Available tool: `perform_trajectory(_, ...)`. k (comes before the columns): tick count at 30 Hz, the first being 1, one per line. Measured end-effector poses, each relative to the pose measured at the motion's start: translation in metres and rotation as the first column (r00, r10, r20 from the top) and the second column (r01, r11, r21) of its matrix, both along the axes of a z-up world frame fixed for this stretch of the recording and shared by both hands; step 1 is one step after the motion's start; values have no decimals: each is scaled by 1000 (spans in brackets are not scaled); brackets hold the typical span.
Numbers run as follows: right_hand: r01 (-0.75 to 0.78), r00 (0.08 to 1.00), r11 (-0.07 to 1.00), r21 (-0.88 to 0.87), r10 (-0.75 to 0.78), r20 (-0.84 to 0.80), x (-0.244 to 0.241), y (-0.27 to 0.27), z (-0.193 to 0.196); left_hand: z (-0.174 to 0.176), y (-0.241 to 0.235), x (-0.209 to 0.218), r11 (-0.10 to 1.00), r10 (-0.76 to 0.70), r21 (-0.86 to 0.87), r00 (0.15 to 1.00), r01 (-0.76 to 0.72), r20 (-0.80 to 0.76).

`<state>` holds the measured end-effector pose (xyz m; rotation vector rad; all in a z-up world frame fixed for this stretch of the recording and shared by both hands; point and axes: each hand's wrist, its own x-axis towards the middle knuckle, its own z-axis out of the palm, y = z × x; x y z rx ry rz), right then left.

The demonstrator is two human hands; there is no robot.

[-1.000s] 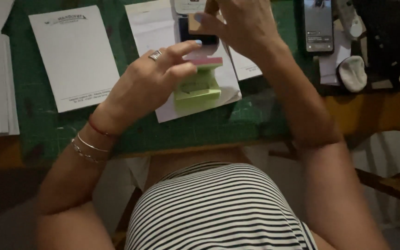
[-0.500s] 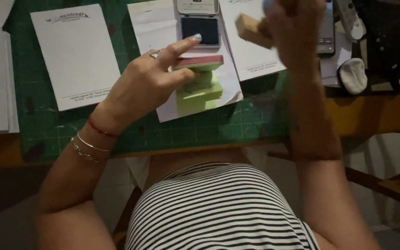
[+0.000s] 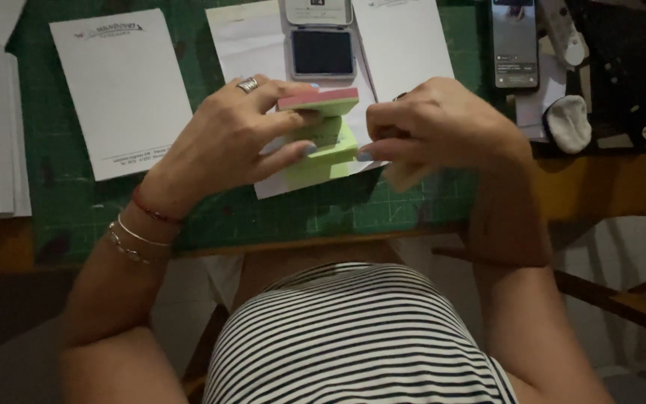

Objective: A person uses a rubber stamp and ink pad to mark individual sticky notes and peel them from a pad.

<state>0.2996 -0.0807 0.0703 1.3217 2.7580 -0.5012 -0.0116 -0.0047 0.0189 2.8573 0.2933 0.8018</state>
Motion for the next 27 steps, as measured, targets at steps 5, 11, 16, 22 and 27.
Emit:
perform_trajectory(5, 64, 997, 997, -50, -62, 47, -5, 3, -1, 4, -1, -1, 1000, 2, 4, 1000, -2, -26)
perform_trajectory(11, 45, 998, 999, -22, -44, 45, -6, 3, -3, 5, -2, -1, 1000, 4, 2, 999, -4, -48)
perform_trajectory(16, 96, 995, 994, -44, -94, 29, -6, 4, -2, 7, -2, -1, 1000, 6, 20, 999, -5, -35)
perform_trajectory(22, 56, 998, 997, -45, -54, 38, -3, 6, -6, 9, -2, -1, 1000, -16, -12, 999, 16, -40)
perform_trajectory(27, 108, 991, 993, -55, -103, 80, -2, 6, -6, 10, -3, -2, 1000, -15, -14, 1000, 14, -28)
